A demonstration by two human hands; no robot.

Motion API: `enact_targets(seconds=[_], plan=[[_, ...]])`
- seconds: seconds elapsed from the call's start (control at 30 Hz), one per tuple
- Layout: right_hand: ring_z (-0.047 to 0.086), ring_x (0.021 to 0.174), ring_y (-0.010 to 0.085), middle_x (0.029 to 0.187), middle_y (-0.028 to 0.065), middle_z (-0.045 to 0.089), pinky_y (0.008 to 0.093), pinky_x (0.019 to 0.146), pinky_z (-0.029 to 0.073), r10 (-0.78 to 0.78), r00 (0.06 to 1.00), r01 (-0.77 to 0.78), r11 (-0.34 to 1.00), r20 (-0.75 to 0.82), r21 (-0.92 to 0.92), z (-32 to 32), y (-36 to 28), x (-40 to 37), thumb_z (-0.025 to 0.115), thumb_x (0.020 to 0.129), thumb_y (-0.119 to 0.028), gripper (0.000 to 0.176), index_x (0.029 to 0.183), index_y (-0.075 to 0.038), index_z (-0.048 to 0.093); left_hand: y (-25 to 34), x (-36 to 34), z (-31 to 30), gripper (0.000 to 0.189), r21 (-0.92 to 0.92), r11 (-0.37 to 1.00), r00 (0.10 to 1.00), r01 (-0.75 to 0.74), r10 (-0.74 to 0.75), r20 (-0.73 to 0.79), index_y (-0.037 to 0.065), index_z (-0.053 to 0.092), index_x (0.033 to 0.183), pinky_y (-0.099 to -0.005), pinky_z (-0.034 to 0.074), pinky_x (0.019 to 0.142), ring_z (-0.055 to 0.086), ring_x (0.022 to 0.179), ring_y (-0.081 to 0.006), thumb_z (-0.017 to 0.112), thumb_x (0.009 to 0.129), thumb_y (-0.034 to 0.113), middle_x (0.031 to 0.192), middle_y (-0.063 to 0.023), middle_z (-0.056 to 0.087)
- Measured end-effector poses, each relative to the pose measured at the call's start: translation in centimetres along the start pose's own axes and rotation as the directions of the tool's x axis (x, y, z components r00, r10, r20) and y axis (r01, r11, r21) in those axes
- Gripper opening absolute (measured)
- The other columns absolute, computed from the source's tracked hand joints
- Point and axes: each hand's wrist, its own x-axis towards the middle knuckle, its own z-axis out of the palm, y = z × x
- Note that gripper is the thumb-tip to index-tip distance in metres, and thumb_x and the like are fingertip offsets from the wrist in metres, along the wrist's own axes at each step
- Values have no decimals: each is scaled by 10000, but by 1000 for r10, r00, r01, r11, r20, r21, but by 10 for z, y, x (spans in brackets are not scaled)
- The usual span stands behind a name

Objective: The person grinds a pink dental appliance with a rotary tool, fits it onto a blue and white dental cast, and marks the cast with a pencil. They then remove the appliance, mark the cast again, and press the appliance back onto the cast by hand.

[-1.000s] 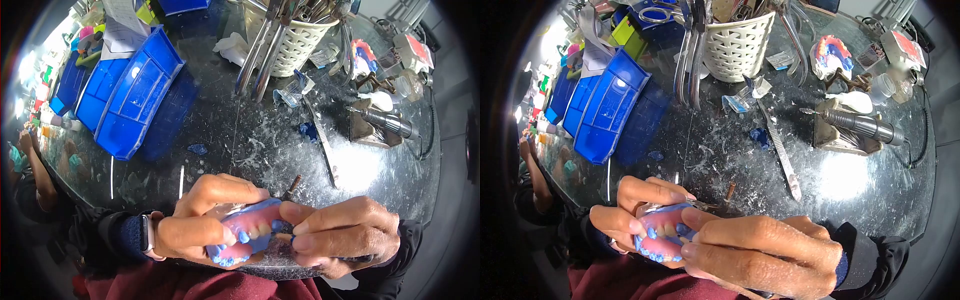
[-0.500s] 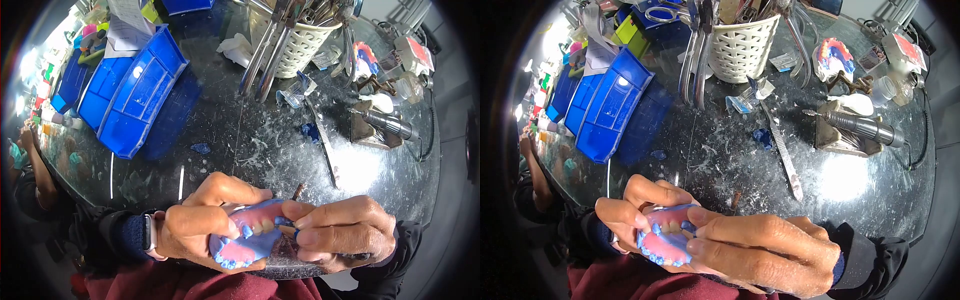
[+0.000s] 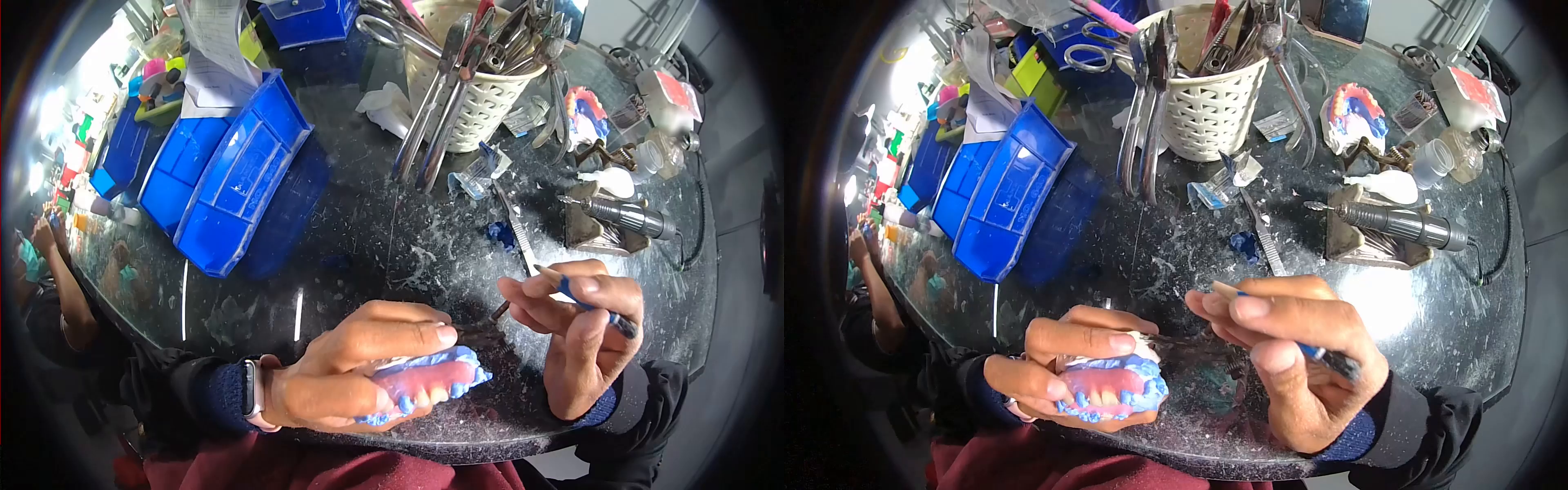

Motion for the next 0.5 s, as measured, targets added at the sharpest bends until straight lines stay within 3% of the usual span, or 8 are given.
enact_targets(seconds=[0.07, 0.17, 0.27, 0.33, 0.5], plan=[[585, 987, 335, 1029, 224, 528, 371, 833, 515, 54, 997, -42, 980, -60, 193, 3, -2, -1, 464, 909, -100, 224, 1083, 41, 465, -4, -3, -1, 312, 14, 998, 998, -65, 65, 9, 27, 436, 717, -438, 543, 732, 565, 936, -419, 724, 640, -66, 1106, -264, 505], [592, 980, 314, 1016, 214, 548, 347, 817, 520, 97, 991, -74, 973, -95, 221, 4, -5, -3, 481, 899, -78, 229, 1094, 42, 461, -6, 0, -3, 401, 72, 985, 987, -155, 151, 57, 20, 384, 700, -478, 545, 724, 561, 909, -452, 751, 576, -84, 1103, -287, 506], [611, 954, 285, 992, 193, 575, 318, 779, 523, 43, 998, -36, 984, -39, 174, -1, -4, -3, 535, 869, -44, 239, 1092, 34, 497, 2, 7, -9, 433, 109, 980, 978, -164, 148, 145, 28, 374, 711, -484, 547, 718, 554, 914, -460, 761, 554, -85, 1100, -295, 508], [621, 930, 276, 984, 186, 589, 316, 761, 519, -25, 999, 23, 999, 45, 45, -8, -6, -2, 570, 847, -35, 249, 1083, 31, 525, 5, 9, -12, 443, 123, 977, 971, -173, 149, 187, 33, 371, 714, -486, 548, 722, 552, 912, -465, 763, 545, -87, 1099, -295, 510], [623, 921, 295, 1001, 193, 598, 350, 761, 514, -37, 997, 32, 996, 63, 88, -6, -9, -2, 616, 817, -49, 248, 1050, 24, 566, -3, 0, -6, 412, 117, 963, 965, -242, 226, 132, 40, 379, 734, -492, 545, 748, 532, 942, -474, 729, 568, -100, 1108, -304, 498]])
